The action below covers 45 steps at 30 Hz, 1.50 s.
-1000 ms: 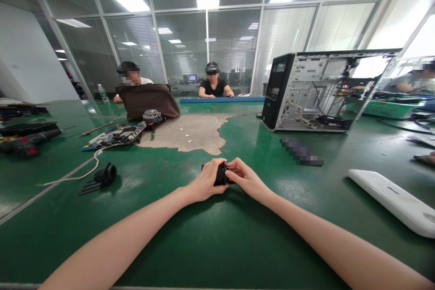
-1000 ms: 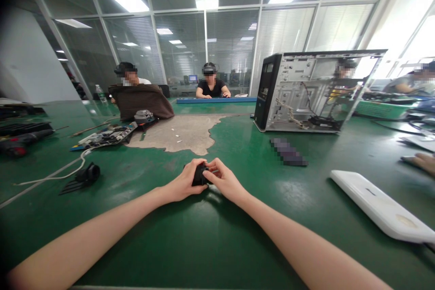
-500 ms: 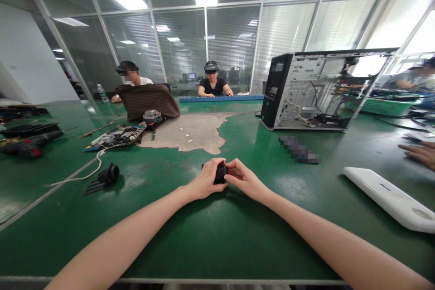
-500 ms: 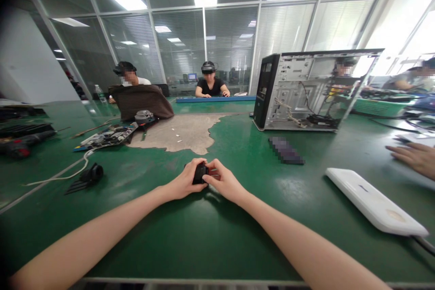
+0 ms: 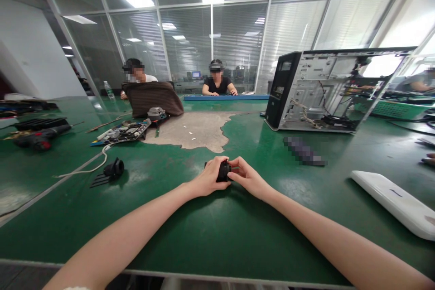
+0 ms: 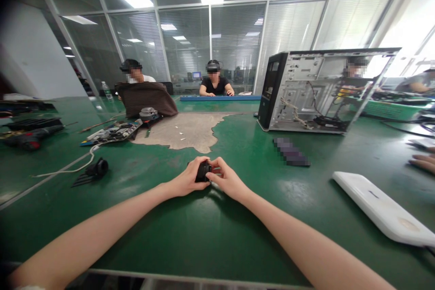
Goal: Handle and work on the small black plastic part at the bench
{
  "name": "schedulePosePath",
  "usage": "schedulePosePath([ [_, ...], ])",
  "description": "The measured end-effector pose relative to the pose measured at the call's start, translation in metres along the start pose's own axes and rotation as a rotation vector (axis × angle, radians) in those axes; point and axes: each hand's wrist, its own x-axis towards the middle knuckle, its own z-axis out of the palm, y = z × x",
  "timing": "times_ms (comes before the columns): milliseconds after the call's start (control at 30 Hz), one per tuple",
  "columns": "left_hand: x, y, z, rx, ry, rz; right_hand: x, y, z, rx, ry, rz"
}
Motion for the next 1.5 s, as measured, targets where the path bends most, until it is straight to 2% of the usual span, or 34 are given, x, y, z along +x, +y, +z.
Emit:
schedulePosePath([
  [400, 0.000, 0.000, 0.000, -0.024, 0.007, -0.020, 0.004, 0.005, 0.000, 0.008, 0.036, 0.092],
  [633, 0.000, 0.000, 0.000, -0.028, 0.004, -0.017, -0.004, -0.005, -0.002, 0.021, -0.051, 0.000],
  [900, 0.000, 0.002, -0.003, -0.031, -0.005, -0.037, 0.004, 0.002, 0.003, -0.027, 0.067, 0.065],
  [1167, 0.000, 0.003, -0.003, -0.024, 0.003, -0.033, -0.004, -0.005, 0.001, -0.014, -0.041, -0.014],
  [1400, 0.000, 0.002, -0.001, -0.036, 0.023, -0.043, 0.003, 0.000, 0.004, -0.031, 0.081, 0.019],
  [1500, 0.001, 0.002, -0.001, -0.048, 0.016, -0.055, 0.004, 0.003, 0.003, -0.035, 0.063, 0.040],
])
